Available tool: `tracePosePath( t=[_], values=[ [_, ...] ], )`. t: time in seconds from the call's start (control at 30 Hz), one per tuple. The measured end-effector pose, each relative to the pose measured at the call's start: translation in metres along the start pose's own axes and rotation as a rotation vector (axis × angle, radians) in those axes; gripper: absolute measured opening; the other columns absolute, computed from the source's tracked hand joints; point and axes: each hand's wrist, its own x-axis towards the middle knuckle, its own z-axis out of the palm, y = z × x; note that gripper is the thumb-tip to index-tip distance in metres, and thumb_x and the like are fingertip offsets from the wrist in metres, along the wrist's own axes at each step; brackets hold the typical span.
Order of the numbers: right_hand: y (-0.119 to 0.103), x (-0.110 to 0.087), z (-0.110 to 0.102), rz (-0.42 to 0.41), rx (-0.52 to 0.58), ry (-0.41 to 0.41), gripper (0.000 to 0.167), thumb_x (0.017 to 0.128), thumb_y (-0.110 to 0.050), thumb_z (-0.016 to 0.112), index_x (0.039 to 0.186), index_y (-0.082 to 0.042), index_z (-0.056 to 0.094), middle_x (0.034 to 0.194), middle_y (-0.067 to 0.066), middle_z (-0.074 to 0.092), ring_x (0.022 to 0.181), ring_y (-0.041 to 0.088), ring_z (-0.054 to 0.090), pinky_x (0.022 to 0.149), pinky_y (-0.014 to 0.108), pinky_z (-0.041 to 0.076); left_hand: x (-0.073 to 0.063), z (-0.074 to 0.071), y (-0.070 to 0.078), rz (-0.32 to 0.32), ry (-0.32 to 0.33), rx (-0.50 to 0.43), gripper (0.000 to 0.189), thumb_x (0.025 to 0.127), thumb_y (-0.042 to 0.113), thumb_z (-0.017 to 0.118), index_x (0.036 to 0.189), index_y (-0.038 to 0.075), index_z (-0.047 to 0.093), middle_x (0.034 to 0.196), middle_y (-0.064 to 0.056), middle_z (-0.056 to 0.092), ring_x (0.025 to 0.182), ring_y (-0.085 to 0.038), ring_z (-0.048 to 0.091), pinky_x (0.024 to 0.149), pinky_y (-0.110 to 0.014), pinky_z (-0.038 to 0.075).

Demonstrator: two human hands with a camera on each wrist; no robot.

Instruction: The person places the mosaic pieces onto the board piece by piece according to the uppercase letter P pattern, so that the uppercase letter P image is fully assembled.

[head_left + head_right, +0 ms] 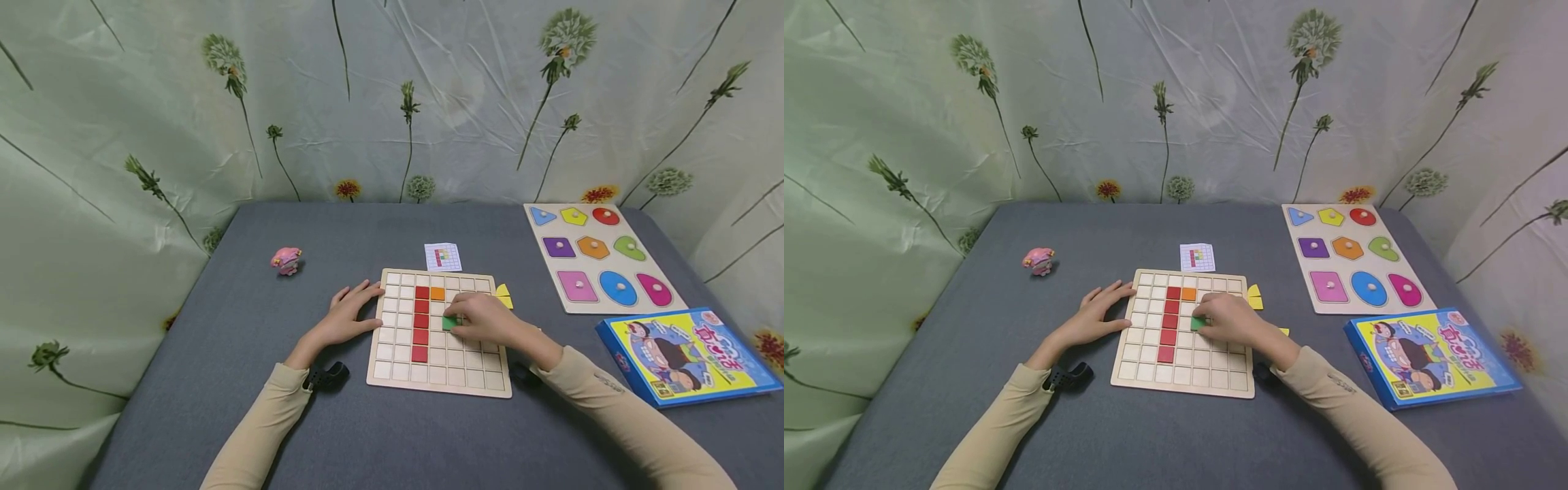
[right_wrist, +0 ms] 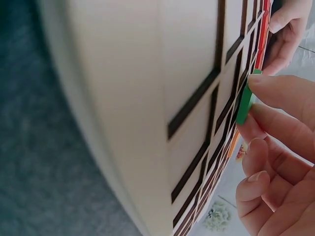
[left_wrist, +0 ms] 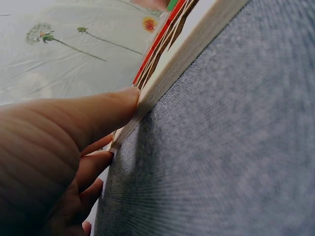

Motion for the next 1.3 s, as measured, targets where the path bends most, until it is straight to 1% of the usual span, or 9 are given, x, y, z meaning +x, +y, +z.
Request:
tracePosePath(
  t=[0.07,0.17,0.4,0.63,0.8,0.97,1.07,1.2,1.3],
  values=[
    [-0.001,0.001,0.001,-0.005,-0.006,0.004,0.018,0.076,-0.015,0.073,0.093,-0.012,0.074,0.087,-0.003,0.068,0.078,0.008,0.059,0.071,0.027,0.050,0.000,0.000,0.000,-0.001,-0.002,0.000,0.062,0.086,0.028,0.066,0.140,0.010,0.043,0.152,-0.009,0.036,0.146,-0.031,0.021,0.113,-0.057,0.006],
    [-0.002,0.003,0.002,-0.018,-0.004,0.005,0.017,0.075,-0.014,0.073,0.092,-0.012,0.073,0.085,-0.003,0.067,0.077,0.008,0.058,0.069,0.026,0.049,0.000,0.000,0.000,-0.001,-0.004,-0.001,0.062,0.086,0.028,0.066,0.141,0.010,0.042,0.152,-0.009,0.035,0.146,-0.031,0.021,0.113,-0.057,0.006],
    [-0.006,0.007,0.002,-0.010,0.001,-0.016,0.016,0.076,-0.014,0.072,0.092,-0.013,0.073,0.082,-0.002,0.062,0.070,0.005,0.047,0.062,0.019,0.041,0.000,0.000,-0.001,0.003,-0.001,-0.009,0.062,0.086,0.027,0.066,0.141,0.011,0.042,0.152,-0.009,0.035,0.146,-0.031,0.021,0.113,-0.057,0.006],
    [-0.007,0.011,0.003,-0.026,-0.001,-0.026,0.018,0.077,-0.017,0.074,0.093,-0.012,0.073,0.082,0.000,0.060,0.067,0.005,0.044,0.060,0.017,0.037,0.000,0.000,-0.001,0.003,-0.001,-0.009,0.062,0.086,0.028,0.066,0.141,0.010,0.042,0.152,-0.009,0.035,0.146,-0.031,0.021,0.113,-0.057,0.006],
    [-0.009,0.014,0.003,-0.039,-0.005,-0.029,0.020,0.077,-0.020,0.075,0.095,-0.012,0.073,0.085,0.000,0.062,0.069,0.005,0.046,0.062,0.019,0.041,0.000,0.000,-0.001,0.005,0.001,-0.008,0.062,0.086,0.028,0.066,0.141,0.011,0.042,0.152,-0.008,0.035,0.146,-0.031,0.021,0.113,-0.057,0.006],
    [-0.010,0.016,0.003,-0.057,0.001,-0.030,0.021,0.078,-0.020,0.074,0.096,-0.010,0.073,0.089,0.001,0.064,0.076,0.009,0.054,0.070,0.025,0.048,0.001,0.000,-0.001,0.000,0.000,-0.003,0.062,0.086,0.028,0.066,0.140,0.011,0.043,0.152,-0.008,0.035,0.146,-0.030,0.021,0.113,-0.057,0.006],
    [-0.008,0.017,0.002,-0.058,0.013,-0.035,0.021,0.079,-0.019,0.073,0.098,-0.009,0.072,0.093,0.002,0.065,0.081,0.011,0.058,0.073,0.027,0.050,0.001,0.000,-0.001,0.002,0.000,-0.004,0.062,0.086,0.028,0.066,0.140,0.011,0.043,0.152,-0.008,0.035,0.146,-0.030,0.021,0.113,-0.057,0.006],
    [-0.006,0.016,-0.003,-0.027,0.052,-0.020,0.022,0.079,-0.013,0.069,0.100,-0.008,0.072,0.095,0.003,0.065,0.082,0.013,0.061,0.071,0.028,0.050,0.001,0.000,0.000,0.009,-0.001,-0.012,0.062,0.086,0.028,0.066,0.141,0.011,0.042,0.152,-0.008,0.035,0.146,-0.030,0.021,0.113,-0.057,0.006],
    [-0.001,0.013,-0.005,0.010,0.058,-0.006,0.022,0.080,-0.013,0.069,0.101,-0.007,0.072,0.095,0.003,0.066,0.081,0.013,0.060,0.070,0.028,0.049,0.000,0.000,0.000,0.007,-0.002,-0.015,0.062,0.086,0.028,0.066,0.141,0.011,0.043,0.152,-0.008,0.035,0.146,-0.031,0.021,0.113,-0.057,0.006]
  ],
)
